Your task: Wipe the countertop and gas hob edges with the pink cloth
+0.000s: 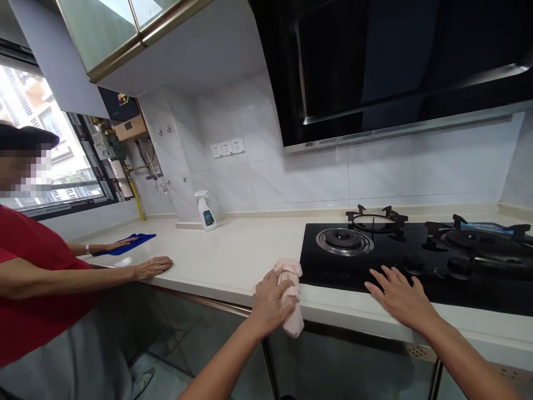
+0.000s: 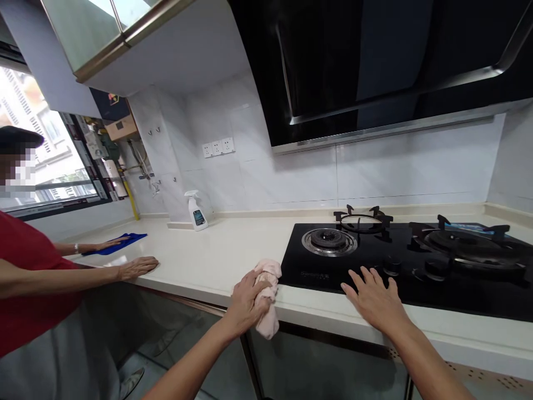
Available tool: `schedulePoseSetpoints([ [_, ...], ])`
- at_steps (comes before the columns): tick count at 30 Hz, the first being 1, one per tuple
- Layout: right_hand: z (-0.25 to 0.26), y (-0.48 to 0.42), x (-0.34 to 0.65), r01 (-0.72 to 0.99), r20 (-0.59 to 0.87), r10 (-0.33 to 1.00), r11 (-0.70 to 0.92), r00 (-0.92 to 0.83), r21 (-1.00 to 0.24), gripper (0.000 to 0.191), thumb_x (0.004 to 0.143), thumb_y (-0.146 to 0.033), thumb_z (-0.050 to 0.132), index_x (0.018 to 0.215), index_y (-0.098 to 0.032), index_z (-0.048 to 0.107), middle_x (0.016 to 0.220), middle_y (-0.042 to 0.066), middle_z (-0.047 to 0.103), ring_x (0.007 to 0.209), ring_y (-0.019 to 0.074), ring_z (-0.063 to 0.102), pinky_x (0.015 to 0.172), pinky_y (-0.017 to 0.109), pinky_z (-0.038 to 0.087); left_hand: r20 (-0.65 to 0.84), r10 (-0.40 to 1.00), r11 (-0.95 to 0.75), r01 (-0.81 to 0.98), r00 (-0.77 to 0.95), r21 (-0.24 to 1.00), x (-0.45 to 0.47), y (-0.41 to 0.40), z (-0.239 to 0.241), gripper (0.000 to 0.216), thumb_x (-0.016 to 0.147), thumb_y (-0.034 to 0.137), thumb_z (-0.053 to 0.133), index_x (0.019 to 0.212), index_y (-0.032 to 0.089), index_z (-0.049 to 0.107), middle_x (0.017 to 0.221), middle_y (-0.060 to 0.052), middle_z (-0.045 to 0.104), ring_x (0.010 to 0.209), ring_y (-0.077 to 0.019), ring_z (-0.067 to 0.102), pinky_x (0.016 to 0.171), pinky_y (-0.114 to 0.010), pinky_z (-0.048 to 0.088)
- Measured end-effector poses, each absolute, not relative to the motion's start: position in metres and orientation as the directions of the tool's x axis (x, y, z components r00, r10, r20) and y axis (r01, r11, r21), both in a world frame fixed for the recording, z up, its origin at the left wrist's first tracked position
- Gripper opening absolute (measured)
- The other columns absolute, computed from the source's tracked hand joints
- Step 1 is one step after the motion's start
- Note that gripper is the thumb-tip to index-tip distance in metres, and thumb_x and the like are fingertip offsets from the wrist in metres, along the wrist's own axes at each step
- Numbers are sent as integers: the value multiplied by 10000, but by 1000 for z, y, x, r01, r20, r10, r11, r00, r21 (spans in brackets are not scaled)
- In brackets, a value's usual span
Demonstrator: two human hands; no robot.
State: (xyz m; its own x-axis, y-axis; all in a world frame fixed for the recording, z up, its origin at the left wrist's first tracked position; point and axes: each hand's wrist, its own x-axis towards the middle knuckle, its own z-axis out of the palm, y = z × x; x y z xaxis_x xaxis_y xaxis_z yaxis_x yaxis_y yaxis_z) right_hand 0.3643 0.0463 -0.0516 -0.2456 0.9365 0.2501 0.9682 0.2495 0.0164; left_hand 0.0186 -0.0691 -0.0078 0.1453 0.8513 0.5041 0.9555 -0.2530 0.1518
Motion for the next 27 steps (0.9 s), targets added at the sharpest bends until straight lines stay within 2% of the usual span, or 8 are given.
schedulePoseSetpoints([
  [6,-58,47,364,973,298,929,230,-221,8,684,982,-556,246,1540,-212,440,1602,144,368,1497,376,259,1145,657,248,494,863,-217,963,111,162,-27,-59,-7,435,837,271,602,1265,315,665,1493,-32,540,1381,-243,485,1119,-398,435],
  [9,-56,45,362,976,300,931,217,-208,4,677,991,-568,239,1534,-222,451,1602,136,371,1500,367,258,1154,642,246,480,876,-40,988,-38,152,-63,-47,-2,407,880,297,573,1277,333,657,1472,-22,566,1371,-227,501,1119,-386,433],
  [12,-53,43,361,977,299,931,213,-208,15,675,999,-575,232,1533,-226,452,1596,135,382,1497,364,267,1159,634,242,495,831,205,967,-253,150,-94,-46,2,368,918,357,537,1260,310,667,1507,-53,528,1426,-285,433,1118,-464,421],
  [14,-52,42,361,976,291,934,216,-209,6,685,998,-587,224,1537,-227,447,1598,134,378,1498,366,265,1160,636,238,525,796,257,954,-301,156,-105,-50,2,361,939,381,496,1243,295,669,1484,-61,544,1425,-296,428,1104,-466,429],
  [17,-52,43,362,974,277,937,225,-212,-15,709,990,-600,208,1546,-220,432,1611,135,354,1503,370,248,1157,649,239,588,767,201,966,-258,161,-100,-57,-1,360,951,379,438,1216,282,662,1358,-61,624,1346,-256,507,1074,-392,454],
  [20,-54,43,361,975,289,935,222,-208,-19,716,983,-583,203,1540,-201,440,1607,146,359,1500,380,251,1151,662,240,628,732,210,964,-265,163,-71,-64,-12,345,920,380,460,1164,257,671,1284,-101,644,1284,-279,551,1064,-406,455],
  [24,-56,44,361,976,305,932,215,-197,-25,712,976,-579,217,1529,-201,460,1596,144,379,1494,384,259,1148,661,248,671,703,169,972,-235,164,-3,-75,-41,333,860,396,558,1144,271,677,1423,-120,549,1351,-341,468,1103,-498,397],
  [27,-55,44,363,974,304,931,223,-204,-29,689,986,-561,221,1525,-207,467,1590,143,390,1492,382,264,1147,657,253,706,702,-6,991,-91,134,56,-82,-63,463,788,426,666,1230,291,654,1543,-112,422,1445,-397,313,1169,-579,287],
])
